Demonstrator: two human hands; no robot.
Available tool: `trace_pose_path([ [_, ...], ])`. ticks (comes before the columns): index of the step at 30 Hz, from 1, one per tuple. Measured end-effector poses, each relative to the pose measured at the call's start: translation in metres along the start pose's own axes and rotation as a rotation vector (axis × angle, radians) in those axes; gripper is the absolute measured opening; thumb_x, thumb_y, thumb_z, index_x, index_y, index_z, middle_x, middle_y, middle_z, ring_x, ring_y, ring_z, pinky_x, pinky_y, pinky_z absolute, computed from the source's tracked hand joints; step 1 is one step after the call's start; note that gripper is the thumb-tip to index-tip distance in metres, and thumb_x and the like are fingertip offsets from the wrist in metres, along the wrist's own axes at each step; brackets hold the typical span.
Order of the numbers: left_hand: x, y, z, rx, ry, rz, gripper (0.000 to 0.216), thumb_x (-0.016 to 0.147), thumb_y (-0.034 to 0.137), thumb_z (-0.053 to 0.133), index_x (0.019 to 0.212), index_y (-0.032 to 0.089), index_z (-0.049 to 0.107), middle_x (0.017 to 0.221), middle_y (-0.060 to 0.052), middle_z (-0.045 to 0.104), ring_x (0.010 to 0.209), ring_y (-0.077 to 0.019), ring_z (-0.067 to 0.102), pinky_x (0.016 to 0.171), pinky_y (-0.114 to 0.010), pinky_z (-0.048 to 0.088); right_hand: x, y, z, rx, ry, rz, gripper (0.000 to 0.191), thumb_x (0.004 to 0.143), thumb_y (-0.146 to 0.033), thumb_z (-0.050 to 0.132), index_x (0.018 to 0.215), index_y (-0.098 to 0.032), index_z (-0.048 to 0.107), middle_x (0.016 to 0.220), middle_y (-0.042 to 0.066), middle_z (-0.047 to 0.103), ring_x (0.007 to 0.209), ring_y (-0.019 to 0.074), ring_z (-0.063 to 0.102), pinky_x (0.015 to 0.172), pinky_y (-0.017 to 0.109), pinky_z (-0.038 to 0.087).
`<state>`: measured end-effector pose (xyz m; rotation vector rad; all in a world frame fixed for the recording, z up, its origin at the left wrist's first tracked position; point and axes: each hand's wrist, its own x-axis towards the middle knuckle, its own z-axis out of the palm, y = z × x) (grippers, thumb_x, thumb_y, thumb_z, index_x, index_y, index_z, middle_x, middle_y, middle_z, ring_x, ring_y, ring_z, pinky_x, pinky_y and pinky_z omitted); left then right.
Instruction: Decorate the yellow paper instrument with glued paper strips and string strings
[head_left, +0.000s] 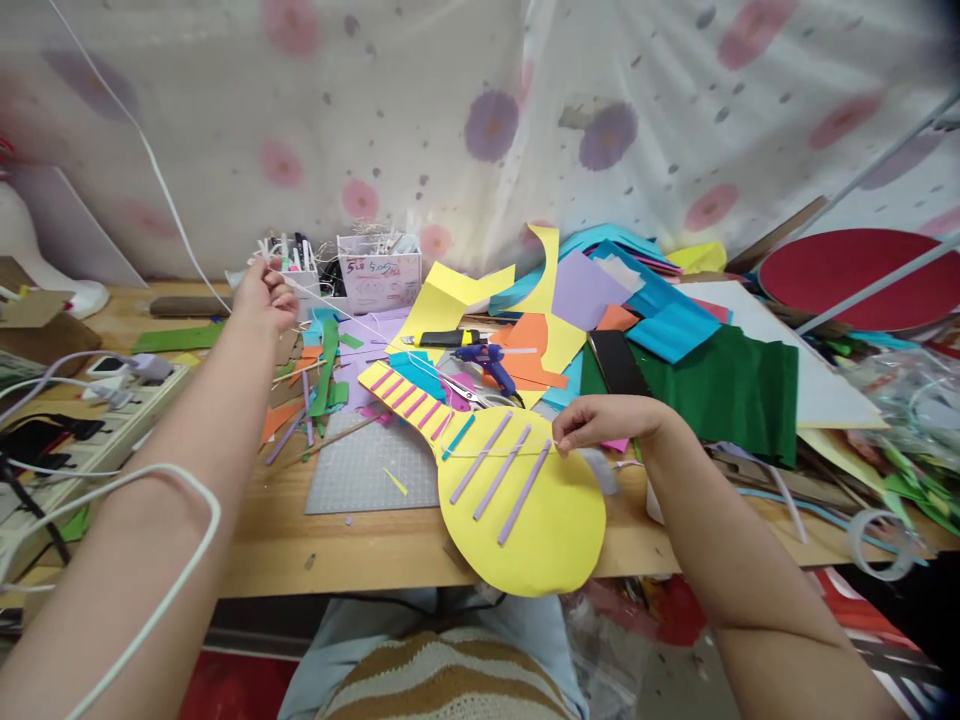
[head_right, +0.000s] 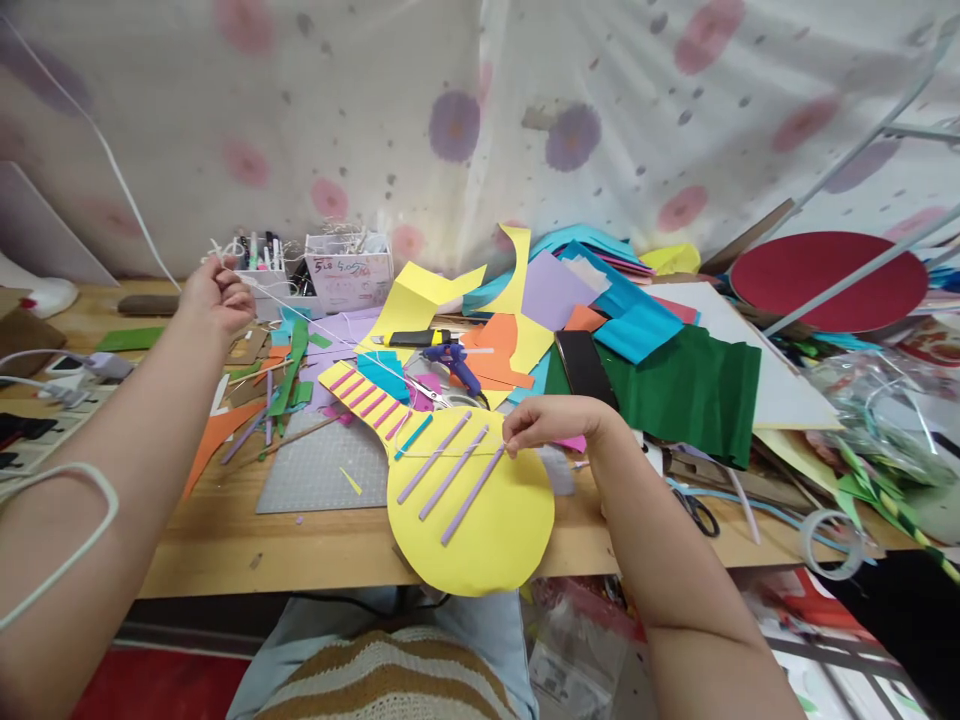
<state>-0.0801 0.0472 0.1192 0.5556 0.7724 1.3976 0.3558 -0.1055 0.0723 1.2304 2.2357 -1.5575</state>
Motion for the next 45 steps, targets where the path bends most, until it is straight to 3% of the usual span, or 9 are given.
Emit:
trace_pose_path([
  [3,-0.028,-0.014,0.004,0.128,-0.031,-0.031,0.019,0.089,0.010,0.034,0.072,0.016,0.041,0.042,0.008,0.028,0.033,-0.0029,0.015,0.031,-0.012,0.010,0.008,-0.011,0.000,-0.154,0.129,-0.037,0.041,0.071,-0.050,0.065,0.096,-0.017,0.070,0.098,0.008,0.064,0.088,0.0182,0.058,0.075,0.027,0.044],
  [6,-0.052,-0.043,0.011,0.261,-0.124,-0.233,0.016,0.077,0.001,0.040,0.072,0.015,0.047,0.044,0.008,0.026,0.032,-0.0027,0.018,0.029,-0.013,0.009,0.032,-0.040,0.001,-0.174,0.430,-0.131,0.045,0.072,-0.047,0.065,0.111,-0.023,0.064,0.118,0.007,0.059,0.106,0.0220,0.054,0.089,0.031,0.041],
  [13,-0.088,-0.118,0.017,0.419,-0.179,-0.192,0.006,0.067,0.009,0.050,0.064,0.012,0.054,0.045,0.008,0.027,0.032,-0.0006,0.017,0.030,-0.012,0.010,0.146,-0.114,0.010,0.305,0.770,-0.288,0.023,0.080,-0.030,0.059,0.097,-0.014,0.061,0.103,0.007,0.063,0.089,0.0134,0.058,0.076,0.025,0.047],
  [17,-0.106,-0.138,0.013,0.662,-0.198,-0.145,0.009,0.064,0.009,0.059,0.071,0.010,0.064,0.043,0.007,0.033,0.034,-0.0016,0.025,0.032,-0.013,0.016,0.181,-0.133,0.012,0.603,0.559,-0.250,0.024,0.080,-0.037,0.061,0.079,-0.014,0.056,0.072,0.002,0.061,0.060,0.0085,0.054,0.053,0.020,0.043],
  [21,-0.104,-0.130,-0.001,0.507,-0.305,-0.352,0.018,0.069,0.020,0.064,0.084,0.011,0.065,0.043,0.009,0.028,0.033,-0.0009,0.015,0.032,-0.014,0.008,0.183,-0.129,0.010,0.807,0.641,-0.233,0.016,0.078,-0.025,0.064,0.076,-0.016,0.051,0.062,-0.002,0.058,0.051,0.0060,0.052,0.051,0.019,0.043],
  [24,-0.096,-0.120,-0.011,0.407,-0.216,-0.295,0.019,0.071,0.024,0.064,0.083,0.010,0.063,0.045,0.010,0.028,0.031,0.0001,0.014,0.030,-0.014,0.005,0.172,-0.114,0.011,0.734,0.673,-0.207,0.015,0.078,-0.024,0.063,0.075,-0.016,0.051,0.059,-0.003,0.057,0.049,0.0051,0.051,0.050,0.018,0.043],
  [28,-0.093,-0.121,-0.001,0.455,-0.163,-0.238,0.025,0.068,0.030,0.071,0.080,0.009,0.061,0.057,0.004,0.046,0.032,0.0026,0.023,0.031,-0.012,0.007,0.155,-0.093,0.017,0.585,0.447,-0.207,0.022,0.075,-0.032,0.067,0.077,-0.016,0.052,0.063,-0.002,0.061,0.047,0.0057,0.052,0.041,0.017,0.035],
  [36,-0.084,-0.124,0.023,0.280,-0.103,-0.191,0.020,0.071,0.021,0.069,0.072,0.011,0.052,0.054,0.006,0.046,0.030,0.0034,0.019,0.030,-0.011,0.009,0.135,-0.081,0.024,0.260,0.046,-0.148,0.028,0.073,-0.040,0.066,0.084,-0.018,0.053,0.071,-0.002,0.066,0.048,0.0041,0.045,0.039,0.016,0.024],
  [45,-0.073,-0.112,0.007,0.304,-0.040,-0.189,0.028,0.083,0.030,0.054,0.061,0.015,0.044,0.036,0.010,0.023,0.028,-0.0017,0.017,0.029,-0.012,0.012,0.121,-0.070,0.024,0.228,-0.035,-0.189,0.037,0.070,-0.043,0.069,0.087,-0.019,0.046,0.069,-0.003,0.063,0.053,0.0053,0.049,0.048,0.018,0.030],
])
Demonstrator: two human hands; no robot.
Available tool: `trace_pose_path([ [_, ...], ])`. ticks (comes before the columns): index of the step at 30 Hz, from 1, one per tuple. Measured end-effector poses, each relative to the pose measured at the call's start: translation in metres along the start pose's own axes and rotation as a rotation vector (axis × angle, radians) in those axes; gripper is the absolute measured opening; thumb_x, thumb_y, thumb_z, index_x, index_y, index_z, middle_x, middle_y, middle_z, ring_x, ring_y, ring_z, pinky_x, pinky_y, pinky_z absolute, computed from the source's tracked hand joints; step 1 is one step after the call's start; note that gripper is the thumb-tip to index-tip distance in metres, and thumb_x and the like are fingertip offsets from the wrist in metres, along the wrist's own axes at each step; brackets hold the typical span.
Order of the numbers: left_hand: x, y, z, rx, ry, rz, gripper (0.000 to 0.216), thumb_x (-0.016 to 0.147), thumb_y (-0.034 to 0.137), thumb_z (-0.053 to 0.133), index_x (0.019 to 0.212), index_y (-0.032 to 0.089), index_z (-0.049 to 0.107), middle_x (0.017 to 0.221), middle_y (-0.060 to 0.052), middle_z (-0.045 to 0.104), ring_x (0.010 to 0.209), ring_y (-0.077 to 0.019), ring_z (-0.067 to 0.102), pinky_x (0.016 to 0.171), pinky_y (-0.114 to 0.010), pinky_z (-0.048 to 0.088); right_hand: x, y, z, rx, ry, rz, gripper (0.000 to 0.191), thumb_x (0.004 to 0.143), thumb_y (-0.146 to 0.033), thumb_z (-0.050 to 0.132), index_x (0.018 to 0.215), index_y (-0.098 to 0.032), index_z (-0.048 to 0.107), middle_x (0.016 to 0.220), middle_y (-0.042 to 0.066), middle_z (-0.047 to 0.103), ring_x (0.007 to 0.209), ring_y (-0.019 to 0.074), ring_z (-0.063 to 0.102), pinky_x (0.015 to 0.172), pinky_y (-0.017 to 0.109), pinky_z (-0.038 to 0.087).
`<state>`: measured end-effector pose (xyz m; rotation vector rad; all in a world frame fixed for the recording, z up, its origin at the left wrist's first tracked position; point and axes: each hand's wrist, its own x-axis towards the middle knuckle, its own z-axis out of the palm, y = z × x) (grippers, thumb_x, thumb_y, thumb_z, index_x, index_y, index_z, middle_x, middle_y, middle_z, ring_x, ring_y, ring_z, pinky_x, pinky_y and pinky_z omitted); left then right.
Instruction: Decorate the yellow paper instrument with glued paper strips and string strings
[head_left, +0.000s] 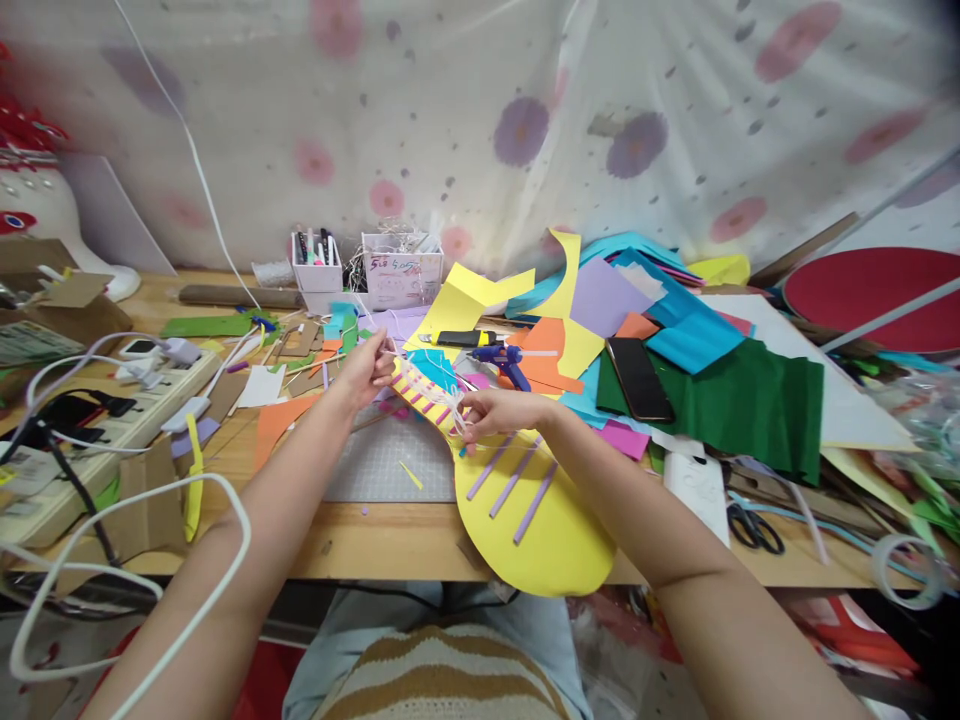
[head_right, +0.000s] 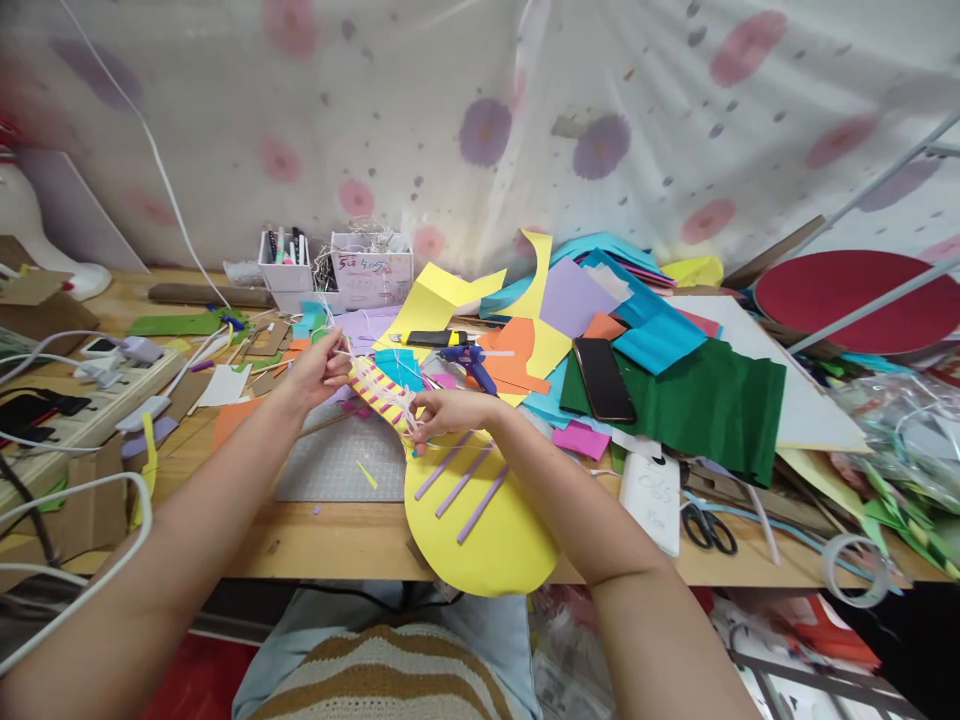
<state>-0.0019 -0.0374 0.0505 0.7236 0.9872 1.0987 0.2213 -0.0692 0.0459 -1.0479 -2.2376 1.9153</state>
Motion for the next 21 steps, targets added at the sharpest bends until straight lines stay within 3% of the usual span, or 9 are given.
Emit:
trace_pose_path([
  [6,0.011,-0.011,0.013,0.157,-0.184,-0.149,0.021,0.077,0.028,0.064,0.085,0.009,0.063,0.044,0.009,0.028,0.030,0.0003,0.018,0.029,-0.012,0.008,-0.001,-0.003,-0.004,-0.028,-0.060,-0.058,0.033,0.077,-0.044,0.063,0.088,-0.019,0.044,0.069,-0.002,0.063,0.061,0.0085,0.055,0.058,0.021,0.037],
  [11,0.015,0.003,0.024,0.037,-0.182,-0.054,0.012,0.072,0.020,0.067,0.076,0.010,0.061,0.047,0.010,0.025,0.032,0.0015,0.019,0.030,-0.010,0.010,-0.003,-0.005,-0.004,-0.058,-0.004,-0.065,0.032,0.076,-0.045,0.064,0.083,-0.018,0.048,0.076,0.001,0.066,0.075,0.0128,0.060,0.067,0.024,0.042],
  [15,0.008,0.008,0.028,0.135,-0.221,-0.031,0.023,0.062,0.016,0.075,0.065,0.011,0.053,0.046,0.011,0.025,0.033,0.0022,0.019,0.031,-0.010,0.010,-0.001,-0.002,-0.004,-0.047,0.046,-0.091,0.031,0.076,-0.044,0.064,0.077,-0.018,0.047,0.074,0.000,0.065,0.078,0.0136,0.061,0.070,0.025,0.043],
  [18,0.010,0.009,0.031,0.119,-0.114,0.034,0.032,0.061,0.012,0.075,0.059,0.014,0.043,0.043,0.012,0.022,0.032,0.0017,0.018,0.032,-0.011,0.011,0.002,-0.002,-0.002,-0.058,0.044,-0.146,0.029,0.076,-0.043,0.063,0.078,-0.017,0.051,0.074,0.000,0.065,0.076,0.0129,0.061,0.069,0.024,0.043],
  [21,0.022,0.022,0.022,-0.017,0.171,0.154,0.031,0.068,0.011,0.067,0.059,0.016,0.038,0.041,0.011,0.023,0.030,0.0004,0.019,0.031,-0.012,0.010,-0.002,-0.006,0.002,-0.114,-0.084,-0.173,0.029,0.076,-0.043,0.064,0.075,-0.014,0.057,0.071,0.000,0.064,0.071,0.0110,0.059,0.067,0.022,0.043],
])
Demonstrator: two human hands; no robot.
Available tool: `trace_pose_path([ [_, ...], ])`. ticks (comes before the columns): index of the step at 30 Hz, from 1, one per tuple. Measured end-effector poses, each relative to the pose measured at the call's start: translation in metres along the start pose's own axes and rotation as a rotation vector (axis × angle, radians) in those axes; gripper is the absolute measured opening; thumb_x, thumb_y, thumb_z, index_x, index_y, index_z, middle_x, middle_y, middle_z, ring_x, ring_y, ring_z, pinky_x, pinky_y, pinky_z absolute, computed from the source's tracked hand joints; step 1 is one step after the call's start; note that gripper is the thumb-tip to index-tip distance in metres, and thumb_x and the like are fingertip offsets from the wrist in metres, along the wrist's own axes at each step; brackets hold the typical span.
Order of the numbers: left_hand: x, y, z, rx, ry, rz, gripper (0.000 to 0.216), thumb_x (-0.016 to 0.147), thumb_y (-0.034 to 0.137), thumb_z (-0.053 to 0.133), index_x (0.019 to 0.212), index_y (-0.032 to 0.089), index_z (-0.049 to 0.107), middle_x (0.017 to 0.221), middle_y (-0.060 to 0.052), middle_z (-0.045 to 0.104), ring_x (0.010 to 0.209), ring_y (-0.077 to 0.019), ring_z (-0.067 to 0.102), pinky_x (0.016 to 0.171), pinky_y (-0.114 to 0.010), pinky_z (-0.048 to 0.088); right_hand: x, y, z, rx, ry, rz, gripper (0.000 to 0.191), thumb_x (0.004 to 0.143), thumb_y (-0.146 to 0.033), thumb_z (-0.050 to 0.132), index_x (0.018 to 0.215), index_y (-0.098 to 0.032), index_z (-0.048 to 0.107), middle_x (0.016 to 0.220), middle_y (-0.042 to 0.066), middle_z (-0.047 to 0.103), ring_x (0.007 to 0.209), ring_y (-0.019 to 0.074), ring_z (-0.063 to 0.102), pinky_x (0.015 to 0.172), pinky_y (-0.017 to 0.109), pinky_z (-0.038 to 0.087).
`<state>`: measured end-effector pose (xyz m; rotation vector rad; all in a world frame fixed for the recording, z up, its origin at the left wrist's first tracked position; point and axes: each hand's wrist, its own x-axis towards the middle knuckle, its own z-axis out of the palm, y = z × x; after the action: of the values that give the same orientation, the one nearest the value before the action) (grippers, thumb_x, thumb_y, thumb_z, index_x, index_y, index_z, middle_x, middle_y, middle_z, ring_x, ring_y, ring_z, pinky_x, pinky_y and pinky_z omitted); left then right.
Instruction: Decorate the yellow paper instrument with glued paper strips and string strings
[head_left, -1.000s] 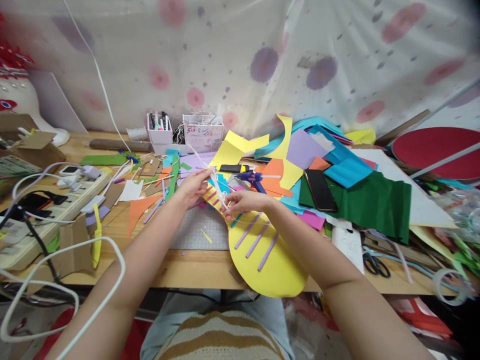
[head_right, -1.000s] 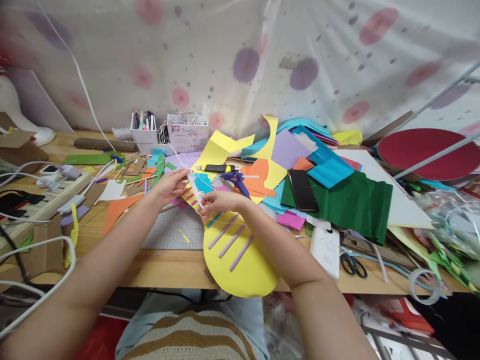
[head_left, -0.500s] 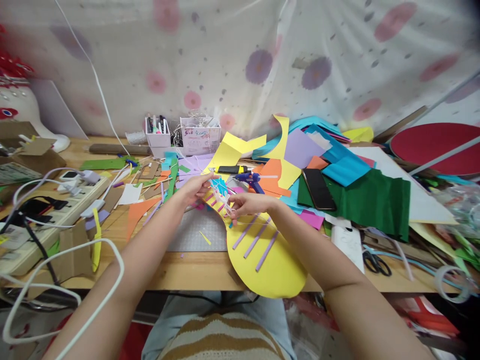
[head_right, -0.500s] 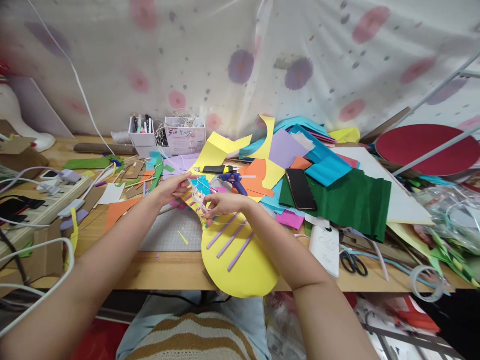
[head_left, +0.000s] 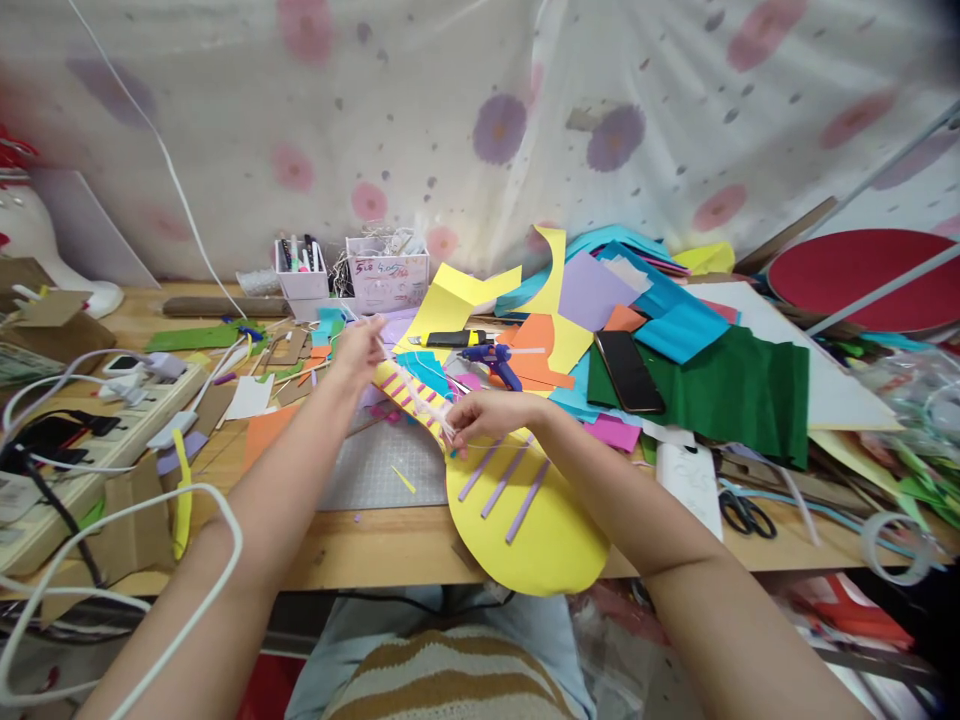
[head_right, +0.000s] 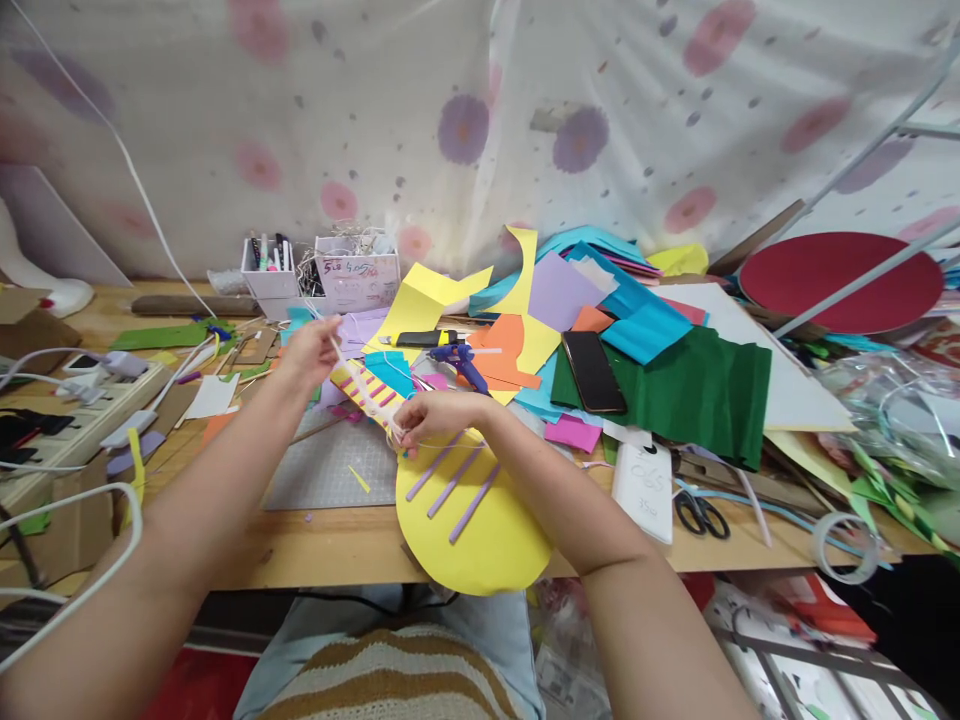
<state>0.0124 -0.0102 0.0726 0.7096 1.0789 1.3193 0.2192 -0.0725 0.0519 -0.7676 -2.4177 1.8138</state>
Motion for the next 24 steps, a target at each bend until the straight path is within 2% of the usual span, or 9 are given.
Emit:
trace_pose_path([
  [2,0.014,0.016,-0.012,-0.099,0.145,0.018,0.031,0.073,0.010,0.061,0.059,0.017,0.034,0.039,0.010,0.023,0.030,-0.0004,0.017,0.030,-0.013,0.009,-0.008,-0.005,0.001,-0.003,-0.114,0.006,0.032,0.076,-0.045,0.064,0.074,-0.013,0.060,0.069,0.001,0.065,0.071,0.0108,0.059,0.068,0.021,0.044],
  [7,0.044,0.065,-0.051,-0.307,0.023,-0.029,0.019,0.081,0.010,0.048,0.064,0.016,0.041,0.040,0.010,0.023,0.032,-0.0016,0.010,0.028,-0.013,0.009,-0.042,-0.006,-0.014,0.115,-0.365,0.037,0.043,0.071,-0.052,0.067,0.082,-0.010,0.068,0.070,0.005,0.068,0.069,0.0126,0.063,0.068,0.022,0.048],
  [11,0.065,0.096,-0.073,-0.363,0.095,0.038,0.020,0.079,0.010,0.047,0.062,0.016,0.037,0.040,0.010,0.021,0.035,-0.0021,0.011,0.030,-0.013,0.014,-0.085,0.019,-0.030,0.175,-0.421,-0.062,0.040,0.070,-0.053,0.067,0.062,-0.014,0.069,0.061,0.009,0.067,0.058,0.0142,0.064,0.060,0.023,0.048],
  [13,0.074,0.105,-0.084,-0.402,0.137,0.070,0.023,0.081,0.012,0.045,0.061,0.016,0.035,0.040,0.010,0.020,0.034,-0.0020,0.012,0.030,-0.013,0.014,-0.111,0.038,-0.030,0.217,-0.218,-0.286,0.042,0.071,-0.053,0.065,0.049,-0.017,0.064,0.045,0.006,0.059,0.044,0.0112,0.056,0.048,0.021,0.043],
  [16,0.083,0.112,-0.101,-0.471,0.152,0.129,0.025,0.086,0.018,0.038,0.062,0.016,0.038,0.040,0.009,0.020,0.033,-0.0021,0.011,0.029,-0.012,0.012,-0.148,0.064,-0.021,0.395,0.515,-0.752,0.047,0.068,-0.052,0.064,0.038,-0.022,0.046,0.025,-0.006,0.024,0.027,0.0056,0.023,0.033,0.020,0.024],
  [18,0.085,0.113,-0.109,-0.478,0.161,0.148,0.027,0.089,0.019,0.033,0.062,0.015,0.040,0.039,0.010,0.018,0.032,-0.0026,0.009,0.028,-0.011,0.011,-0.165,0.071,-0.015,0.456,0.902,-0.858,0.042,0.073,-0.043,0.061,0.043,-0.021,0.042,0.029,-0.009,0.009,0.029,0.0056,0.011,0.032,0.019,0.018],
  [19,0.084,0.113,-0.112,-0.469,0.168,0.150,0.028,0.089,0.018,0.032,0.062,0.015,0.040,0.038,0.010,0.017,0.032,-0.0029,0.007,0.027,-0.012,0.010,-0.169,0.071,-0.014,0.457,1.010,-0.825,0.039,0.073,-0.038,0.061,0.045,-0.021,0.041,0.031,-0.009,0.008,0.031,0.0058,0.011,0.033,0.020,0.017],
  [21,0.081,0.116,-0.114,-0.434,0.183,0.164,0.029,0.091,0.019,0.031,0.064,0.015,0.041,0.038,0.011,0.018,0.031,-0.0031,0.006,0.027,-0.012,0.010,-0.168,0.065,-0.015,0.420,1.041,-0.638,0.035,0.070,-0.032,0.065,0.046,-0.020,0.043,0.033,-0.008,0.019,0.033,0.0053,0.019,0.034,0.020,0.018],
  [24,0.076,0.121,-0.116,-0.274,0.211,0.263,0.039,0.096,0.032,0.020,0.071,0.013,0.044,0.043,0.010,0.032,0.033,-0.0032,0.011,0.029,-0.010,0.015,-0.148,0.047,-0.021,0.373,0.853,-0.327,0.023,0.066,-0.033,0.071,0.057,-0.018,0.056,0.043,-0.003,0.046,0.036,0.0052,0.033,0.034,0.021,0.018],
])
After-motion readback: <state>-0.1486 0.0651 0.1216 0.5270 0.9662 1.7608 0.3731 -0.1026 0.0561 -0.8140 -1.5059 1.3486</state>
